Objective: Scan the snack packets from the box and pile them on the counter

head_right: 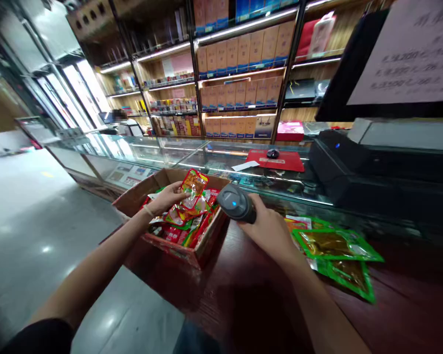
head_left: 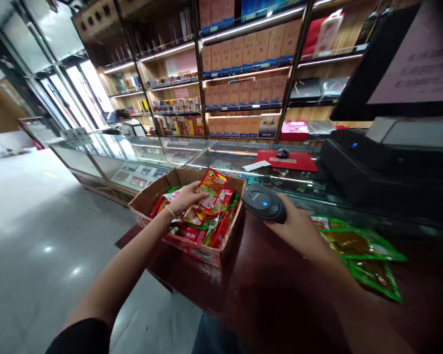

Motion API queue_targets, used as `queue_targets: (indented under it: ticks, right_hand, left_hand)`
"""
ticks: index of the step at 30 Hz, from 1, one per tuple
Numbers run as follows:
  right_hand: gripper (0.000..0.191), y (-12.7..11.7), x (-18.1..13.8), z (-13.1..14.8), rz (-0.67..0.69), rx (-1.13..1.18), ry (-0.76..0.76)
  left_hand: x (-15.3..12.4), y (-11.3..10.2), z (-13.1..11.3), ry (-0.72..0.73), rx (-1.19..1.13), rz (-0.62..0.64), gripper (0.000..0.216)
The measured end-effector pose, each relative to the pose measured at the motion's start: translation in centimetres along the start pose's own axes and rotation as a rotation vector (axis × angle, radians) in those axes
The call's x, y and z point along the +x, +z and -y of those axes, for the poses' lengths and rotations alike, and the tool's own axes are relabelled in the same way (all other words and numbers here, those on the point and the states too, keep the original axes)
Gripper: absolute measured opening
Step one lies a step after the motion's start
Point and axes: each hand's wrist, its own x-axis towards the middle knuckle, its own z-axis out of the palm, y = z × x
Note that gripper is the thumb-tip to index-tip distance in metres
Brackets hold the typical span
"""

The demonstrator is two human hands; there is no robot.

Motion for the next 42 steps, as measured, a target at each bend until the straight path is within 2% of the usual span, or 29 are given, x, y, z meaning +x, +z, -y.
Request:
queue_targets:
  ticks: [2,4,9,12,16,19,23,27,30,32,35,37,40,42]
  right_hand:
    - [0.055,0.1,-0.1,0.4,0.015,0.014,-0.039]
    - [0.053,0.2,-0.2,0.7,0.033,0.003,-0.061]
    - [0.026,0.5,-0.3,1.1,0.082,-0.086,-0.065]
    - [0.032,0.3,-0.4,1.1,0.042,-0.060,-0.057]
    - [0.046,-1.5,-0.6,-0.3,-0.046,-0.097,-0.017]
    - [0.044,-4.2,-1.1,-2.4,-0.105,-0.151,0.031]
    - [0.038,-8.7,-3.1,-6.5,-0.205,-0.157,0.122]
    - [0.040,-12.3,-6.5,-11.3,-0.312,-0.149,0.180]
    - [0.043,-13.8,-9.5,-14.7,-0.348,-0.170,0.275]
    - [0.042,-14.5,-11.3,-16.5,-0.352,-0.182,0.327]
    - [0.041,-15.0,-13.5,-18.3,-0.350,-0.185,0.372]
    - [0.040,-15.2,-14.4,-19.0,-0.347,-0.178,0.392]
    - [0.040,-15.5,-14.9,-19.5,-0.340,-0.174,0.401]
    - [0.040,-15.6,-14.8,-19.5,-0.338,-0.177,0.398]
  left_hand:
    - [0.1,-0.1,0.1,0.024,0.074,-0.032,0.046]
    - [0.1,-0.2,0.1,0.037,0.140,-0.053,0.041]
    - [0.0,-0.2,-0.2,0.031,0.275,-0.061,0.036]
    - [-0.3,-0.1,-0.8,0.036,0.303,-0.040,0.036]
    - [-0.2,0.5,-2.3,0.106,0.255,-0.031,0.040]
    - [0.7,2.4,-4.0,0.167,0.259,-0.019,0.044]
    - [3.1,7.7,-7.0,0.273,0.395,0.034,0.041]
    - [5.8,15.4,-9.9,0.351,0.594,0.211,0.035]
    - [7.4,21.7,-11.2,0.414,0.693,0.328,0.034]
    - [8.1,25.8,-11.2,0.463,0.763,0.371,0.036]
    - [8.4,31.8,-9.9,0.496,0.866,0.398,0.039]
    - [8.2,35.1,-8.5,0.475,0.885,0.515,0.041]
    - [7.7,38.1,-6.7,0.473,0.873,0.766,0.047]
    - [7.7,38.5,-6.3,0.506,0.846,0.818,0.052]
